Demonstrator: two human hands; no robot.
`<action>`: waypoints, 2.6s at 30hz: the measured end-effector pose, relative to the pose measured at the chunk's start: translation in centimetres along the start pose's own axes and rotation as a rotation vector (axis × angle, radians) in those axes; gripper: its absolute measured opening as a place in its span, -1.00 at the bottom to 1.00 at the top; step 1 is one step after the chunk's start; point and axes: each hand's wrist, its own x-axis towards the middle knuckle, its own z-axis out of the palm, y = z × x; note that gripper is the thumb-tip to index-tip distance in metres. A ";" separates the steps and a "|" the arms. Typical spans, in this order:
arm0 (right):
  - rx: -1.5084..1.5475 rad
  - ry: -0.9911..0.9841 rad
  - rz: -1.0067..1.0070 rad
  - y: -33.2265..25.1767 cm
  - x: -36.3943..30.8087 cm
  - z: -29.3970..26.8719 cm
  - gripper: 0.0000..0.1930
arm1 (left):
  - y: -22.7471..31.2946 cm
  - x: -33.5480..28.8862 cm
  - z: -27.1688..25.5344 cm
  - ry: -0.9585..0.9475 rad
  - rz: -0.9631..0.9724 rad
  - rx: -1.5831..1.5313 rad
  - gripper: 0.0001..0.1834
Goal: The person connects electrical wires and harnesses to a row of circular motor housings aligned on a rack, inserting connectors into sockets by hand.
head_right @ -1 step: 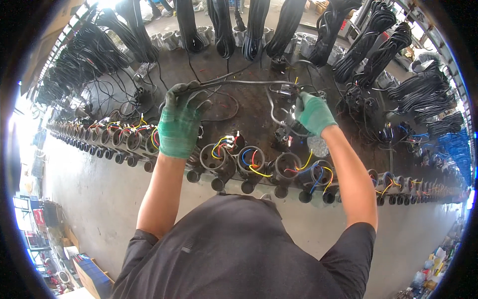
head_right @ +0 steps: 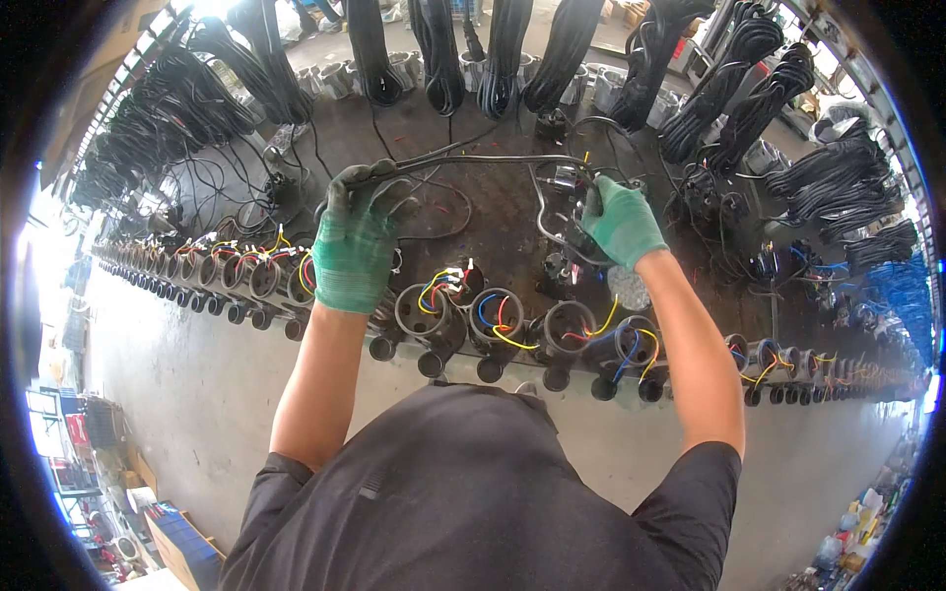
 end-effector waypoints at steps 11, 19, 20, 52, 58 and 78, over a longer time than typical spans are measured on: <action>0.775 0.282 0.016 -2.1 0.6 8.1 -0.86 | -0.3 -0.3 4.6 -0.210 -0.039 0.011 -0.56; 0.394 -0.049 0.038 -0.4 2.2 13.2 -0.61 | 4.1 0.2 7.7 -0.213 0.070 -0.059 -0.59; 0.389 -0.092 0.021 -0.4 1.3 13.5 -0.53 | 4.6 0.3 7.6 -0.195 0.073 -0.035 -0.58; -0.237 -0.282 -0.020 -4.9 1.5 10.1 -0.53 | 10.7 8.8 14.7 -0.636 0.872 0.576 -0.43; 0.085 -0.273 -0.041 -1.5 4.7 7.6 -0.52 | 16.0 3.9 10.7 -0.482 0.194 -0.209 -0.48; 0.370 0.381 -0.423 -13.2 3.6 -3.1 -0.60 | -2.8 2.4 4.9 -0.089 0.005 0.768 -0.18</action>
